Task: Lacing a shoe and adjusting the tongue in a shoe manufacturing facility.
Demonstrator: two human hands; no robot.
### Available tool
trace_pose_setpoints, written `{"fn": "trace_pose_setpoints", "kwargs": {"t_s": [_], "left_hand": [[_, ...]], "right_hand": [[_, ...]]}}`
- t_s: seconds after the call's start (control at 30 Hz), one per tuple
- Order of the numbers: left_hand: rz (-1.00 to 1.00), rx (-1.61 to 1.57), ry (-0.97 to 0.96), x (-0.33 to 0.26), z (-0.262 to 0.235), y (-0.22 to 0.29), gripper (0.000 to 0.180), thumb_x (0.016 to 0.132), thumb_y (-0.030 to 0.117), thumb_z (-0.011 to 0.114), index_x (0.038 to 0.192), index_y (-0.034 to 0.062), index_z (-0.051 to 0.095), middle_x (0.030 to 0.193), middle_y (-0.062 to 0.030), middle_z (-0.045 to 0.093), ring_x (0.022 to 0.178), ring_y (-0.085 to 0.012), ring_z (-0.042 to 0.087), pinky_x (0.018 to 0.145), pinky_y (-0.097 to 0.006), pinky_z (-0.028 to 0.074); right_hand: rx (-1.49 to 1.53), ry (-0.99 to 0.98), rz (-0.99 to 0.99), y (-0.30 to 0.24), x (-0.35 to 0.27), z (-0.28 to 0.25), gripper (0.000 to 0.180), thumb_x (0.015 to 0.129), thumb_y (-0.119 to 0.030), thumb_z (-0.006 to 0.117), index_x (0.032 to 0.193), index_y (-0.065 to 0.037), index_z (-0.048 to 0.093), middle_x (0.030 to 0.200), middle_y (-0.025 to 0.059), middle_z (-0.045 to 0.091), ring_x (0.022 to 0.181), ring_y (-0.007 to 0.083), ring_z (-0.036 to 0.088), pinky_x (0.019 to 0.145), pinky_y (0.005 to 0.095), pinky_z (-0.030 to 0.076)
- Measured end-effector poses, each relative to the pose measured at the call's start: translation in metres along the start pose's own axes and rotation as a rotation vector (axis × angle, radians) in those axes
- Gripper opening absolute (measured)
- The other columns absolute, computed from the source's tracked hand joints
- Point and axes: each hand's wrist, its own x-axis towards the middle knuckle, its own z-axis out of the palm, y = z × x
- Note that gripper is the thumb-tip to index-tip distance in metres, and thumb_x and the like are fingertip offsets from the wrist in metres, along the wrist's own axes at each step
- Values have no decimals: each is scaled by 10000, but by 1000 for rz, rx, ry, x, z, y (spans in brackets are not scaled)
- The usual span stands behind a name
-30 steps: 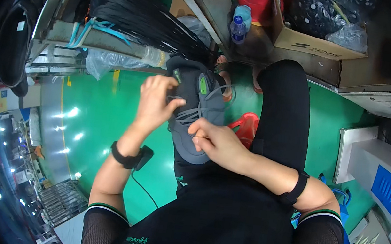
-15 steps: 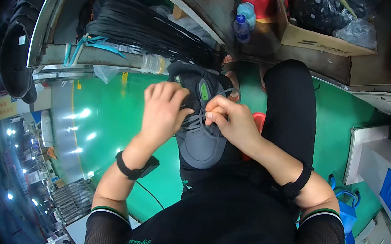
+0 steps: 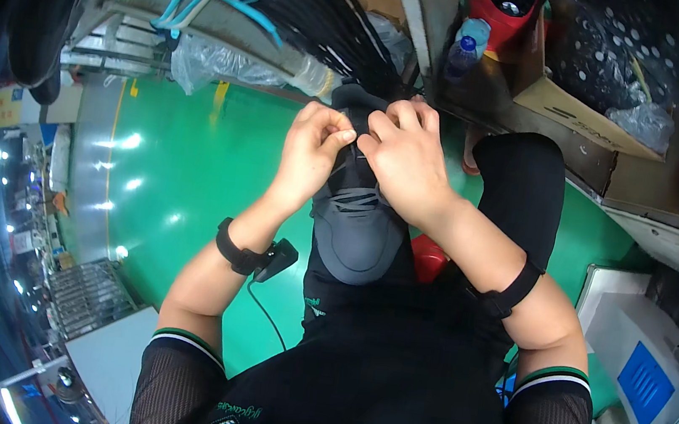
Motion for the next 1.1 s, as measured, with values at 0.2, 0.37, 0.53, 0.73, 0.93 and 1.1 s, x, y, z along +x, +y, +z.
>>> {"fn": "trace_pose_setpoints", "kwargs": {"t_s": [0.2,0.37,0.53,0.73,0.93,1.1], "left_hand": [[-46,-79,47,-14,-9,6,95,773,18,709,851,37,659,994,-106,548,923,-260,555,788,-359,474],[197,359,-32,-58,-35,11,115,739,122,743,842,119,691,1256,-97,512,1270,-361,405,1055,-529,317],[136,616,96,-61,-16,12,146,737,190,746,855,121,692,1362,-82,468,1316,-346,363,1065,-618,268],[32,398,165,-55,4,4,138,750,174,737,842,103,663,1345,-100,499,1308,-375,366,1060,-610,271],[-30,123,488,-73,-35,-6,126,934,189,589,863,90,556,1289,-138,572,1281,-332,427,1067,-449,337],[-427,-1707,279,-48,-42,2,106,933,118,576,852,93,512,798,-32,529,768,-157,507,845,-328,462]], "right_hand": [[325,-93,-1,7,-2,20,99,716,-67,679,808,-105,681,830,1,583,1007,219,536,1083,540,294],[168,-156,144,-13,-7,3,171,679,-15,720,816,-109,679,848,7,662,1052,238,545,1088,560,274],[317,-50,359,-23,0,21,209,674,-2,717,849,-106,670,776,11,664,1036,247,562,1089,541,283],[298,-64,251,-13,-2,20,187,682,-37,732,847,-102,675,775,23,659,986,245,584,1055,527,336],[330,137,297,13,-15,-18,78,796,-120,709,815,-72,651,939,55,688,866,201,584,895,379,465],[1730,421,1011,60,-29,-49,113,1005,-143,500,972,-41,535,929,86,619,623,65,428,503,172,363]]}}
